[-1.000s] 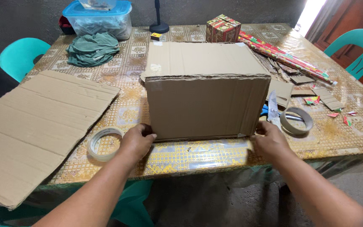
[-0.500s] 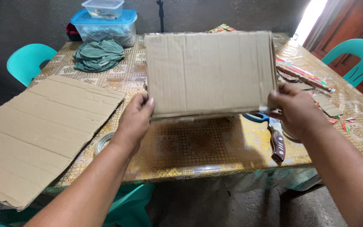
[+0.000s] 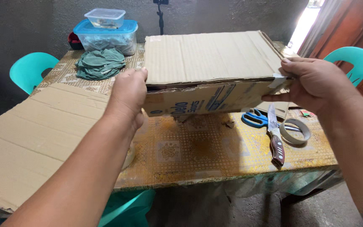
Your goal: The person tapes a cardboard box on a table using clear packing tape and a knife to cut the tape. They repeatedly apply tape to the edges and seams, rotate the box, and trim excess tape. A wrapped gift is briefly placed inside the box before the person continues taping.
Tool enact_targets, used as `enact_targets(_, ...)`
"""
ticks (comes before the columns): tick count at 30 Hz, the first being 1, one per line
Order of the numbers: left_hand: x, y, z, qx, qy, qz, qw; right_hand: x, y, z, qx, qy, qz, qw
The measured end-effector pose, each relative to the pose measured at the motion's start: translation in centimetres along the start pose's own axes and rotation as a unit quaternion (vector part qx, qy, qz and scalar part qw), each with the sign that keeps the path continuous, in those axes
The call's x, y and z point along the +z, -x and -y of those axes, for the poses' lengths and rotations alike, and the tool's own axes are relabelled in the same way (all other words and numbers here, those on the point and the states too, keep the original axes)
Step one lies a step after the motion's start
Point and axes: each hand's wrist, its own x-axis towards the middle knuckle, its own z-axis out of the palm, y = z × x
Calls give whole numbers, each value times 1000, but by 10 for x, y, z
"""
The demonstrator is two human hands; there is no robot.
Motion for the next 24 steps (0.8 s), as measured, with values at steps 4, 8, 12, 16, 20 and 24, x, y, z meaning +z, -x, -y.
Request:
enact_targets(4, 3, 17, -35, -54, -9, -19, 998, -10, 4, 13, 24, 39, 4, 999)
enact_targets(8, 3, 23, -52, -68, -68, 8, 995, -23, -2, 17, -4, 54, 46, 997)
enact_targets(12, 2, 16, -45, -80, -68, 3, 994, -31, -9, 6, 8, 45, 18, 999)
enact_targets(16, 5, 2, -10, -130, -57, 3, 990, -26, -15, -27, 67, 5, -6, 998)
enact_targets(20, 11, -17, 38, -89, -45, 46, 994, -22, -15, -71, 111, -14, 3, 994)
enact_targets(24, 4, -33, 68, -30, -94, 16, 995, -22, -15, -87, 116, -8, -9, 993)
